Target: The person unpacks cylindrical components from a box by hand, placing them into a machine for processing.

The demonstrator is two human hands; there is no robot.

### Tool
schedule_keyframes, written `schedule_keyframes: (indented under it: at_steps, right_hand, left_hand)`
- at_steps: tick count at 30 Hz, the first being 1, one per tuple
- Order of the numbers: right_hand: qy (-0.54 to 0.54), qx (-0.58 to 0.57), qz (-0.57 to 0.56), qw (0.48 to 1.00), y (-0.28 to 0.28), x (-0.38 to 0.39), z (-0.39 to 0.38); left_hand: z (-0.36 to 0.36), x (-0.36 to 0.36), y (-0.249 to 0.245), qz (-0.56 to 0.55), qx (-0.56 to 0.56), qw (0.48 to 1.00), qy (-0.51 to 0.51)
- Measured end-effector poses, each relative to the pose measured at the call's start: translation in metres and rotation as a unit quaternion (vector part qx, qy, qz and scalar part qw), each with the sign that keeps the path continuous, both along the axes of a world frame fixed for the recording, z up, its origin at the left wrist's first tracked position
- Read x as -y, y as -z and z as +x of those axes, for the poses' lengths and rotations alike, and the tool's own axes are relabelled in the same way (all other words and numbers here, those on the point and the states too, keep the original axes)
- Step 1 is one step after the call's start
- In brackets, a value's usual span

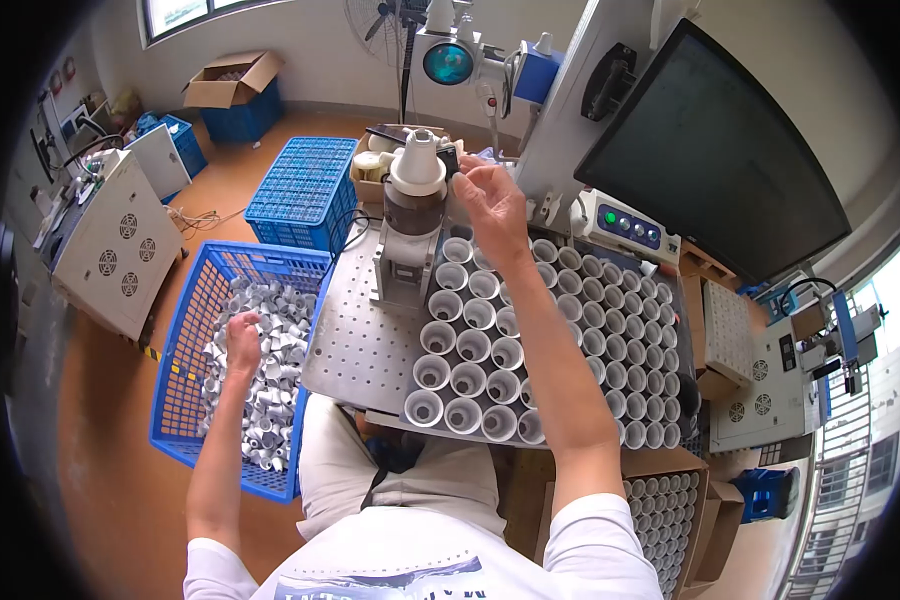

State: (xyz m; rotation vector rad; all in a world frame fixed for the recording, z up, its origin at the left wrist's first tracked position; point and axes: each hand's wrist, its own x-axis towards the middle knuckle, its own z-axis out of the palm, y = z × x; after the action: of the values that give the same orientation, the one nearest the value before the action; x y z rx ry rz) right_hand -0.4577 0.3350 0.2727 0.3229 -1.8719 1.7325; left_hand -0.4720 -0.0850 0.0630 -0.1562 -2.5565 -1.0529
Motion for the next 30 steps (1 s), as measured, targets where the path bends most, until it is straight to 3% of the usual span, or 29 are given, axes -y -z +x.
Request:
schedule_keyframes:
  at_steps: [1,4,7,8,12,18,19,26,30]
  right_hand:
    - [0.026,0.008,-0.009,1.0,0.005,-0.008,0.005]
    - [0.086,0.044,-0.004,0.995,0.028,-0.042,0.013]
    - [0.182,0.107,0.075,0.975,0.054,-0.075,0.016]
    - [0.21,0.137,0.105,0.962,0.061,-0.085,0.017]
    - [0.257,0.278,0.305,0.874,0.074,-0.107,0.02]
    - [0.239,0.349,0.49,0.762,0.086,-0.109,-0.002]
    - [0.22,0.395,0.461,0.764,0.079,-0.105,-0.003]
    - [0.214,0.397,0.502,0.738,0.068,-0.103,-0.007]
    - [0.304,0.304,0.385,0.817,0.075,-0.123,0.005]
  left_hand:
    - [0.015,-0.022,-0.009,-0.057,0.018,0.998,0.031]
    - [0.024,-0.072,0.014,-0.005,0.024,0.997,0.077]
    - [0.031,-0.105,0.04,-0.177,-0.016,0.979,0.094]
    - [0.032,-0.109,0.041,-0.184,-0.005,0.979,0.092]
    - [0.035,-0.111,0.036,-0.213,0.014,0.971,0.103]
    - [0.037,-0.114,0.027,-0.178,0.052,0.979,0.088]
    - [0.039,-0.114,0.022,-0.18,0.064,0.977,0.091]
    - [0.038,-0.118,0.018,-0.213,0.069,0.971,0.082]
    - [0.046,-0.123,-0.002,-0.22,0.092,0.968,0.08]
